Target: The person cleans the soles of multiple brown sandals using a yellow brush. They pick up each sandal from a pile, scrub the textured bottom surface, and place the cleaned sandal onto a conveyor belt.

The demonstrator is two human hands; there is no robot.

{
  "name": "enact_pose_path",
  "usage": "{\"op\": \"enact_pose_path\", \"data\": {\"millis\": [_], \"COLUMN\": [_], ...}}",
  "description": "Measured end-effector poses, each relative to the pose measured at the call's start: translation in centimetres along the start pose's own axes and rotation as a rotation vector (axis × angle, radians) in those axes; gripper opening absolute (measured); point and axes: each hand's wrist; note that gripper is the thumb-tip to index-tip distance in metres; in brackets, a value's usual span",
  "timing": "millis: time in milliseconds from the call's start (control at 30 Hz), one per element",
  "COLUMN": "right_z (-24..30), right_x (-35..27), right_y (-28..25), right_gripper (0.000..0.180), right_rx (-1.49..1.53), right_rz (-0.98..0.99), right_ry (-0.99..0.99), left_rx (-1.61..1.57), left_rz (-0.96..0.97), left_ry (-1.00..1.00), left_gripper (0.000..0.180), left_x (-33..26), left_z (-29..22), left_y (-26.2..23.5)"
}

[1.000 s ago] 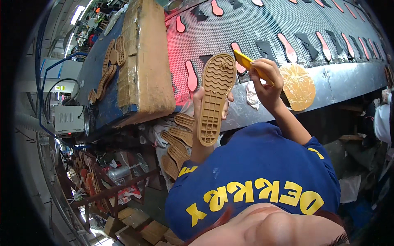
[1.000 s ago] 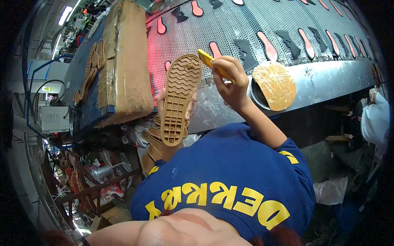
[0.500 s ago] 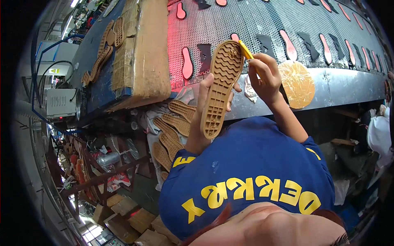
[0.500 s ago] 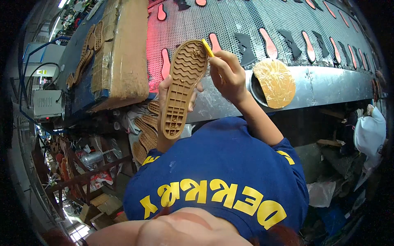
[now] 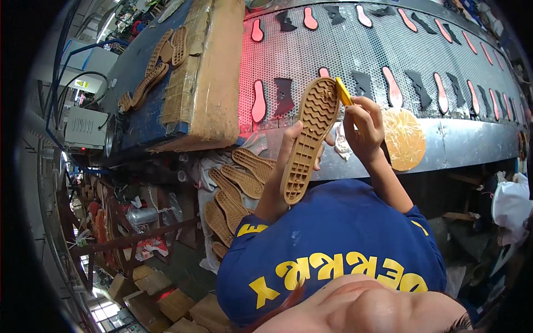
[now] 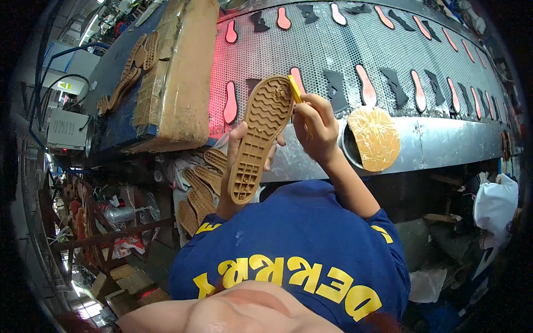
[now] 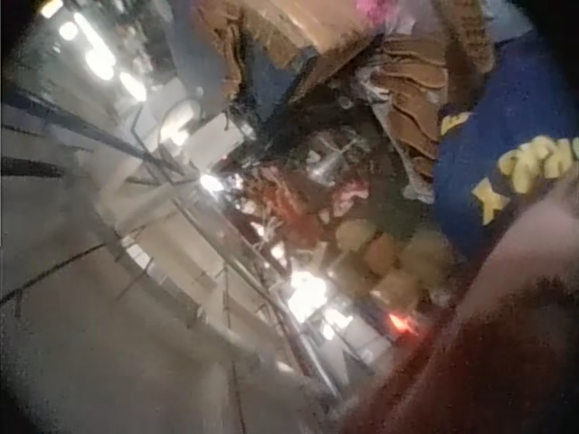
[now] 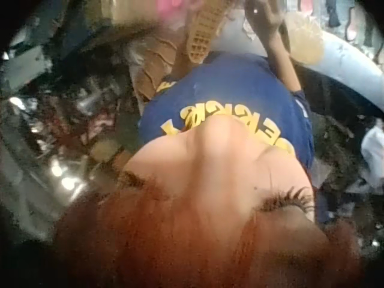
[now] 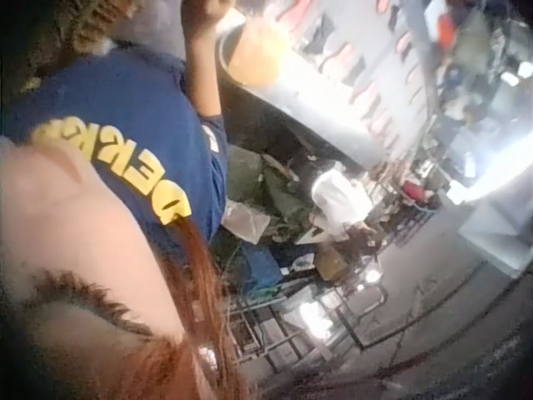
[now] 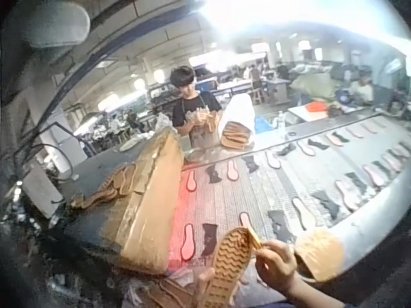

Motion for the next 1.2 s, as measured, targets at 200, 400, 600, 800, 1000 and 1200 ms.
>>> {"op": "enact_pose_path", "data": {"millis": [200,400,600,800,1000,1200], "right_z": [1.4,0.9,4.6,-0.7,5.3,0.1], "right_x": [-0.7,0.4,-1.4,0.1,-2.7,-0.8], "right_y": [-0.9,-1.6,-1.6,-0.9,-1.2,1.0], "right_gripper": [0.026,0.024,0.030,0.030,0.033,0.023], "right_rx": [0.031,0.189,0.308,0.254,0.440,0.520], "right_rz": [-0.020,-0.009,0.278,0.201,0.493,0.466], "right_ry": [0.025,0.139,0.066,0.274,0.134,0.635], "left_rx": [0.119,0.034,-0.085,-0.188,0.031,-0.393], "left_rz": [-0.012,0.028,0.047,0.214,-0.131,0.142], "left_ry": [0.020,-0.001,0.018,-0.144,0.041,-0.084], "left_gripper": [0.059,0.060,0.068,0.077,0.067,0.065], "left_x": [-0.2,-0.3,0.8,0.9,2.0,1.3], "left_z": [-0.4,-0.3,0.5,1.2,2.4,2.4], "left_y": [0.4,-0.2,-2.3,-4.8,-5.8,-9.6]}}
Point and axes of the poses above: each hand's wrist, its own x-axis towards the middle knuckle, its own y-axis out of the palm, z = x × y, and after that the axes turned 5 degrees about y, right-handed
